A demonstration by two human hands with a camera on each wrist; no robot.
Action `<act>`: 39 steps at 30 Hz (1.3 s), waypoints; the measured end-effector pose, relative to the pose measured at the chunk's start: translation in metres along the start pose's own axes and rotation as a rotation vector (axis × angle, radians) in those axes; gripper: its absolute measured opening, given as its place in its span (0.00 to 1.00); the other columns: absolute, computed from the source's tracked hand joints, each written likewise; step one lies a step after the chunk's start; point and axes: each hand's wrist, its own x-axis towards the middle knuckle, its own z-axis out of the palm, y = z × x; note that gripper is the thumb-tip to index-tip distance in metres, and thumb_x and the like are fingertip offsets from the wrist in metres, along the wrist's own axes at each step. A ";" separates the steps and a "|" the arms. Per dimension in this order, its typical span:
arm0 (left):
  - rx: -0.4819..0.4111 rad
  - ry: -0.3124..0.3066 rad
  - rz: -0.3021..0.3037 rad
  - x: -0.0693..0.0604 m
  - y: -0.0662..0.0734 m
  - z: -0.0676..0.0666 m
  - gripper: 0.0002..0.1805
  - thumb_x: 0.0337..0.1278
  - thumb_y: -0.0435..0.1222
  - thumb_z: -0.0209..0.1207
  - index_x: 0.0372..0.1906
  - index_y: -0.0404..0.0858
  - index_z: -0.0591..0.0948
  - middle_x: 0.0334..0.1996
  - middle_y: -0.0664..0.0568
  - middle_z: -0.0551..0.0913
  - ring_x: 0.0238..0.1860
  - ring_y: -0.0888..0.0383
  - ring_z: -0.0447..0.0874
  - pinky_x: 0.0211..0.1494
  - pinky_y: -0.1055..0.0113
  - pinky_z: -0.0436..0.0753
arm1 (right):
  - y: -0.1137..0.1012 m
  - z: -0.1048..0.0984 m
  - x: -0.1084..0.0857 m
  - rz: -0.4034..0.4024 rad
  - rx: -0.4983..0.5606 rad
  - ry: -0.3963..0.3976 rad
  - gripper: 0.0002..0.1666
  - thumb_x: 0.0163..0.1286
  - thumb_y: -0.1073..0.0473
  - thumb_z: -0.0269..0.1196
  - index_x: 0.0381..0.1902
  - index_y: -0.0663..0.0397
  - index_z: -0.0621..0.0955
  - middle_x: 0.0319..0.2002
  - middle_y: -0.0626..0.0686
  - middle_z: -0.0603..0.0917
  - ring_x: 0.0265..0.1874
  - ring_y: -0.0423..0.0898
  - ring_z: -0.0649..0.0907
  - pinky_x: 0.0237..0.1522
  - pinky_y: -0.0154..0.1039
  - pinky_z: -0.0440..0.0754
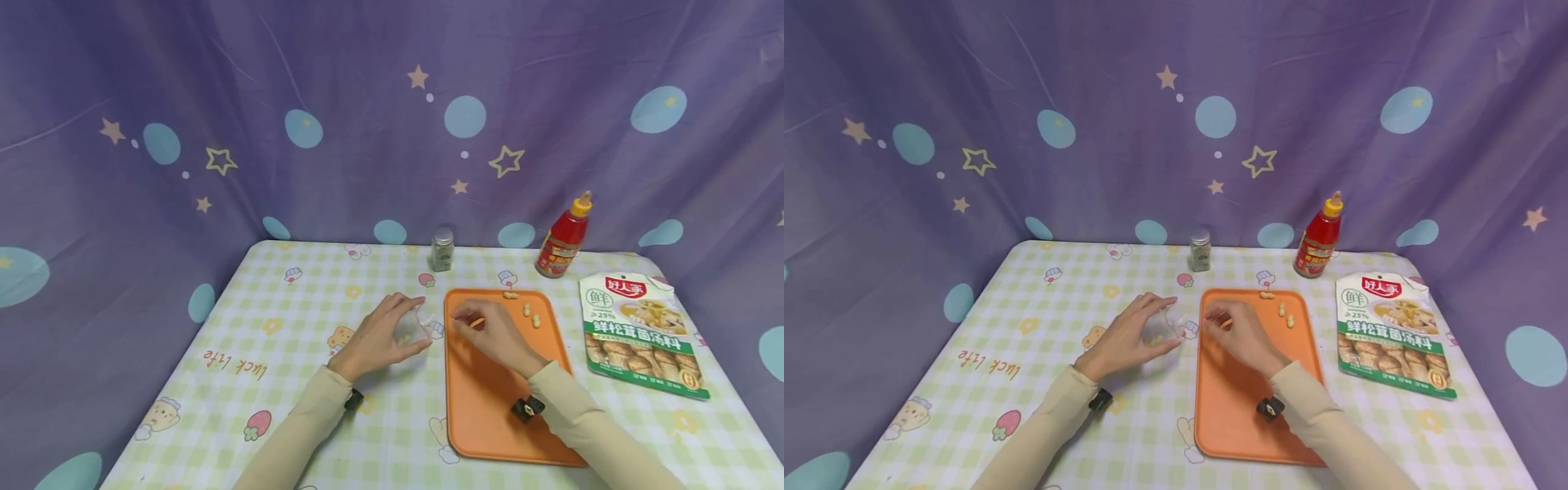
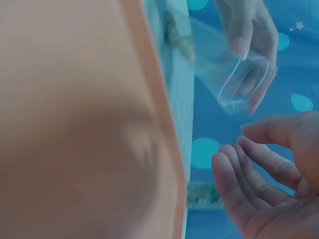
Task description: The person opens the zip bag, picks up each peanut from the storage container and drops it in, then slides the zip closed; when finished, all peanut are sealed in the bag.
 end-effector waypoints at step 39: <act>-0.005 -0.019 -0.014 0.000 -0.001 0.001 0.43 0.61 0.62 0.67 0.76 0.48 0.72 0.58 0.58 0.78 0.59 0.60 0.75 0.61 0.59 0.83 | 0.078 -0.090 -0.027 0.148 -0.329 0.107 0.10 0.63 0.68 0.70 0.43 0.67 0.86 0.39 0.65 0.90 0.36 0.58 0.90 0.40 0.50 0.87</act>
